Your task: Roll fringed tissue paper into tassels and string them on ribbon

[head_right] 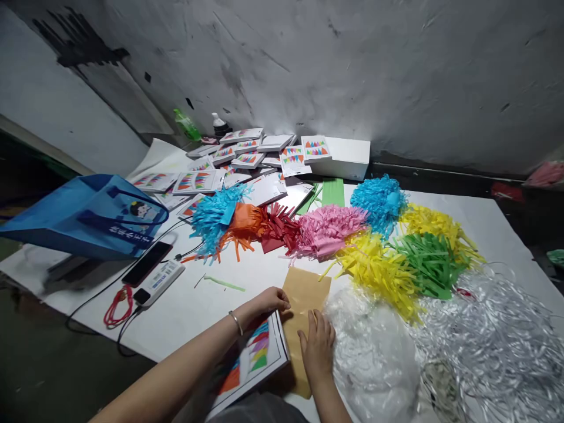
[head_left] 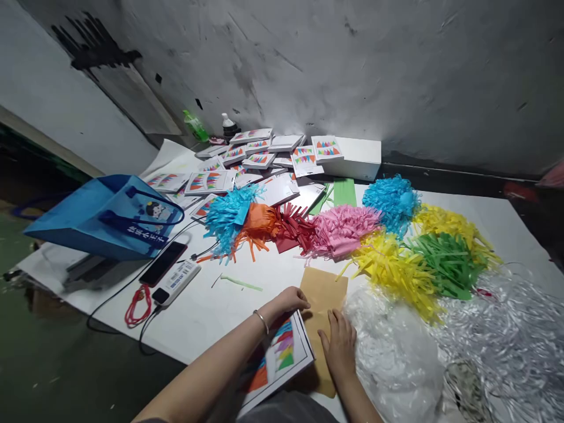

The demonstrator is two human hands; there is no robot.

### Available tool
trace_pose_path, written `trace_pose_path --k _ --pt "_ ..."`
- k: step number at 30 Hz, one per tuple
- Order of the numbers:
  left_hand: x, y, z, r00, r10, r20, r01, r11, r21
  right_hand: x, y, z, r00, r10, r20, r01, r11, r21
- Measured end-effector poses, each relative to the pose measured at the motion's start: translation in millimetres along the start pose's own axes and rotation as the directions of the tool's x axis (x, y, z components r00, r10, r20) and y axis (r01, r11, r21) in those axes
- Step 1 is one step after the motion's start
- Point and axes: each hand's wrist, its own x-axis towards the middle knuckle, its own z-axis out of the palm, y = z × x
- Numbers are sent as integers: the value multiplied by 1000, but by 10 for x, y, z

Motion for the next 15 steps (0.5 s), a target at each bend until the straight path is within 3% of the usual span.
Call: trace_pose_path --k 4,6,10,15 --pt "-77 -6 -65 991 -59 -118 72 991 108 26 54 -14 1000 -7 -15 7 1000 10" --pt "-101 -10 -108 990 -70 -124 86 988 125 15 65 -9 1000 -3 -30 4 1000 15" --pt "-81 -4 -130 997 -83 -9 83 993 83 0 34 22 998 17 -66 -16 1000 26" --pt "-74 30 -104 985 -30 167 45 995 -87 31 14 35 994 31 -107 -26 998 52"
